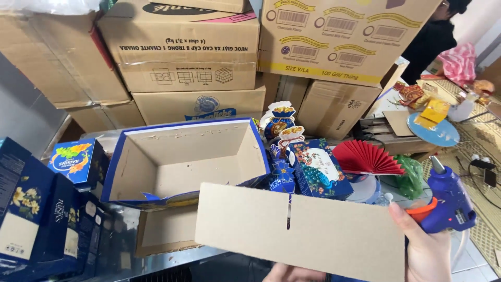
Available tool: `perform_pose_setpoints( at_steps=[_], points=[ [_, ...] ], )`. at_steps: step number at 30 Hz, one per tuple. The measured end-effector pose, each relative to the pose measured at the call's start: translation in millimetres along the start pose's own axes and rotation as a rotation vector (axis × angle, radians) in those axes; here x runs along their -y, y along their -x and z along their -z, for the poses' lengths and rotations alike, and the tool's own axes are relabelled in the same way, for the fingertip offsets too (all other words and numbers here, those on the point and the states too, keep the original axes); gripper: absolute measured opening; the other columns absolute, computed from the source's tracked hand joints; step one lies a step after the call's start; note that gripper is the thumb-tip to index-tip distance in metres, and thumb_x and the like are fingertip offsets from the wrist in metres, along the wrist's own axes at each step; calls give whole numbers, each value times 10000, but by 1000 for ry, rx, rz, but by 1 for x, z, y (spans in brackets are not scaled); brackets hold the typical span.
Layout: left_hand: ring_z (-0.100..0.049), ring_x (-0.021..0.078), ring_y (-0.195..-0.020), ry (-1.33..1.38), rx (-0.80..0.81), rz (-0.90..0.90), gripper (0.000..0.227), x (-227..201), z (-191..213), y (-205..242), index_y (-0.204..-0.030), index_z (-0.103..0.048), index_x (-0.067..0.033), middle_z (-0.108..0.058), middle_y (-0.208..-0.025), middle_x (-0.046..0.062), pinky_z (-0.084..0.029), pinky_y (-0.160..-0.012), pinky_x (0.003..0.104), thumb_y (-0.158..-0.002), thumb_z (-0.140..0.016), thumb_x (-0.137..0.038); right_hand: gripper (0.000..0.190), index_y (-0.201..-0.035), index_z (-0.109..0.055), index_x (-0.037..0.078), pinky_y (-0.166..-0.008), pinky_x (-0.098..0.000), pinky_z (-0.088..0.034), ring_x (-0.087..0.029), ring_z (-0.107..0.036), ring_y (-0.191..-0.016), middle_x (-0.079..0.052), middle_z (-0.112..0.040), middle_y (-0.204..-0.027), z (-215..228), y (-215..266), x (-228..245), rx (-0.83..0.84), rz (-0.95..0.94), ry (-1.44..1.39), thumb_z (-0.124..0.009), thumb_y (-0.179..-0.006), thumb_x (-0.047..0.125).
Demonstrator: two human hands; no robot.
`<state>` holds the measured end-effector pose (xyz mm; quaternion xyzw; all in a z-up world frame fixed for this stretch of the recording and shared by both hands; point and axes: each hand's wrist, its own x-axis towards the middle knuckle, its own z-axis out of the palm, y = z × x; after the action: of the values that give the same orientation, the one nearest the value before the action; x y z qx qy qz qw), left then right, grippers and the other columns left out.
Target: Assembling cardboard dividers and using a hot glue gun to secure them inside a gift box.
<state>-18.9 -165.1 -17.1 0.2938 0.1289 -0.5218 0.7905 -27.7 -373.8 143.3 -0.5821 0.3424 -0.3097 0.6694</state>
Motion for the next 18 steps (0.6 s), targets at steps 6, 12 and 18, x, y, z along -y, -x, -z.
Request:
perform_pose_setpoints(
  at_steps=[6, 12, 18],
  points=[
    [-698, 476, -1194, 564, -458, -462, 383, -15, -75, 16, -1336, -646, -30, -743, -1361, 252, -585, -829, 590, -954, -618, -27, 279, -1223, -595, 68, -874, -572, -592, -287, -673, -1035, -91, -675, -1169, 22, -24, -30, 26, 11, -129, -656, -965, 155],
    [-358, 187, -406, 354, -488, -966, 228, -7, 36, -9, -830, -525, 12, -311, -523, 77, -515, -506, 488, -961, -670, -105, 178, -1216, -594, 18, -712, -318, -524, -213, -596, -858, -200, -686, -1227, 50, -43, -18, 193, 214, -101, -562, -1091, 141],
    [-572, 275, -586, 110, -797, -1122, 213, -41, 89, 59, -990, -617, 92, -614, -742, 229, -431, -447, 319, -981, -687, -109, 158, -1244, -604, 64, -759, -234, -542, -162, -567, -715, -183, -686, -1385, 67, -59, -15, 107, 336, 96, -579, -1137, 178]
  ],
)
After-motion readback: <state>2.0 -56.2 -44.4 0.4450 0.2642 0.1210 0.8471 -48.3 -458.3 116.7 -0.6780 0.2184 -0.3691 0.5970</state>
